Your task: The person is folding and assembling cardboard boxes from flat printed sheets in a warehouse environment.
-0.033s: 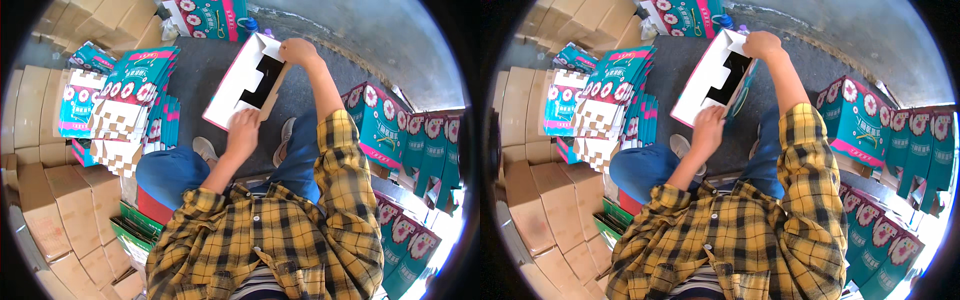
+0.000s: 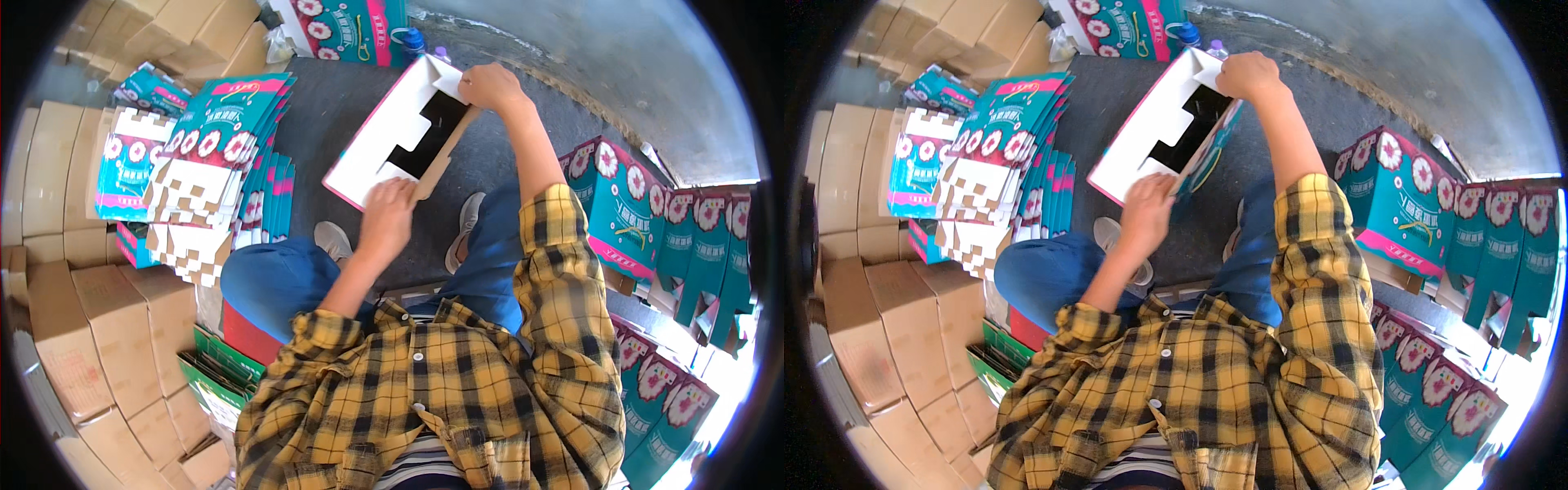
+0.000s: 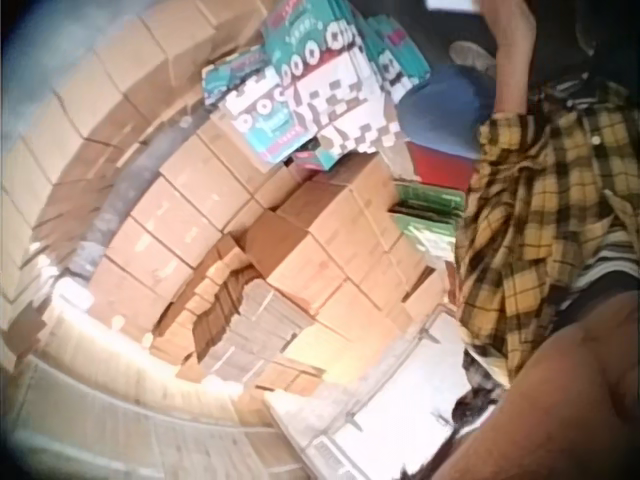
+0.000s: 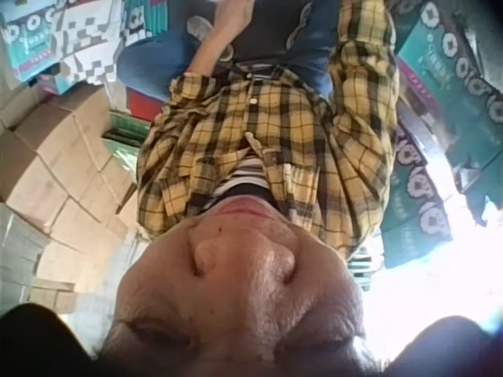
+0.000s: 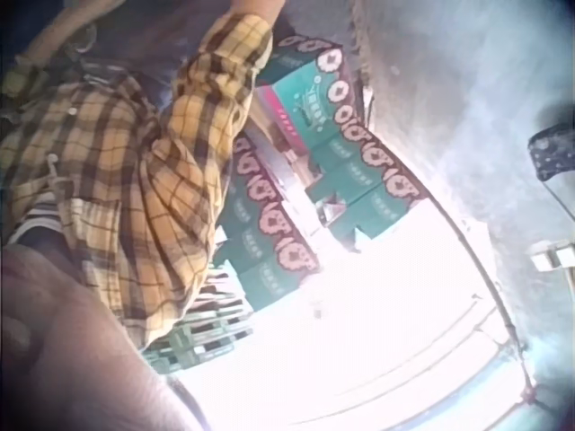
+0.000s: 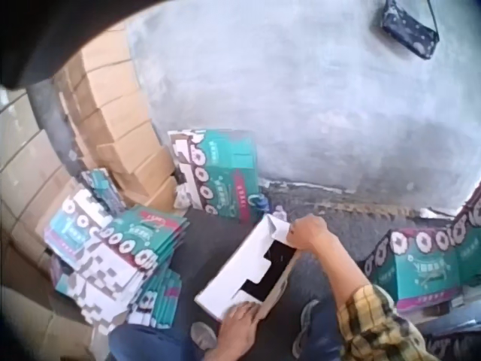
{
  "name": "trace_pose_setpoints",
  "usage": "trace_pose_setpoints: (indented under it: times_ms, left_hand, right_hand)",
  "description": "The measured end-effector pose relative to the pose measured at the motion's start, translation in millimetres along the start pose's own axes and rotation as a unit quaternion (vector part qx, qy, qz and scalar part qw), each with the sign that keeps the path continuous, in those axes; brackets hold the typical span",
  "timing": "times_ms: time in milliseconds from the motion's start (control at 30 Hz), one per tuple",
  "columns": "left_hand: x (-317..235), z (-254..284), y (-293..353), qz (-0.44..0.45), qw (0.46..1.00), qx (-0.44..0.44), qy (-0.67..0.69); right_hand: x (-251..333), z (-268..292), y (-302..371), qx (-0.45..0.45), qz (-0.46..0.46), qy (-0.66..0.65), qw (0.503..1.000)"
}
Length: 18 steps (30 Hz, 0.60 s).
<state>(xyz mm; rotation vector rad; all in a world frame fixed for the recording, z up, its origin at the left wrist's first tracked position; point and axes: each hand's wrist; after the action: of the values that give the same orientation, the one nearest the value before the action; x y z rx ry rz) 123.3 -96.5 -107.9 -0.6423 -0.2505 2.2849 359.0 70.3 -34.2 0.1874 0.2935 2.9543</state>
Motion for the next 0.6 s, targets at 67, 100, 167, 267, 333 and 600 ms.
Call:
trace_pose_setpoints:
  times_ms: [67,100,167,267,333,600]
  left_hand:
    - [18.0,26.9,14.5,-0.033,0.999,0.002,0.009]
    - [28.1,38.7,21.9,-0.054,0.998,0.008,0.019]
    - [40.3,50.9,37.0,-0.017,0.999,-0.003,0.043]
    - [48.9,50.4,43.3,0.285,0.95,0.029,0.125]
    - [38.9,33.1,32.6,0.25,0.956,-0.119,0.098]
    - [45.4,15.5,40.2,0.126,0.97,-0.065,-0.199]
  right_hand:
    - [-6.3,-6.8,0.8,0.02,0.021,-0.01,1.0]
    - [-6.9,-11.6,-0.9,0.04,0.041,-0.024,0.998]
    - [1.6,-19.7,-1.2,0.091,0.104,-0.038,0.99]
    - [-1.5,-32.1,-11.2,0.196,0.075,-0.226,0.951]
    - [-8.3,-40.9,-20.2,0.216,0.069,-0.277,0.934]
    - [19.9,-55.2,45.9,-0.052,0.31,-0.036,0.949]
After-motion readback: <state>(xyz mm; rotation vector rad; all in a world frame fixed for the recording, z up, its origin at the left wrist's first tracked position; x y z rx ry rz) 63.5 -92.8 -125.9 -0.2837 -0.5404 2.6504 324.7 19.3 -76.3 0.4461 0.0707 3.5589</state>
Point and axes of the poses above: each hand's wrist, its own y-axis away from the middle knuckle, its own z-axis out of the back of the hand, x = y × z, and after that the axes turned 13 degrees about -z, right-handed
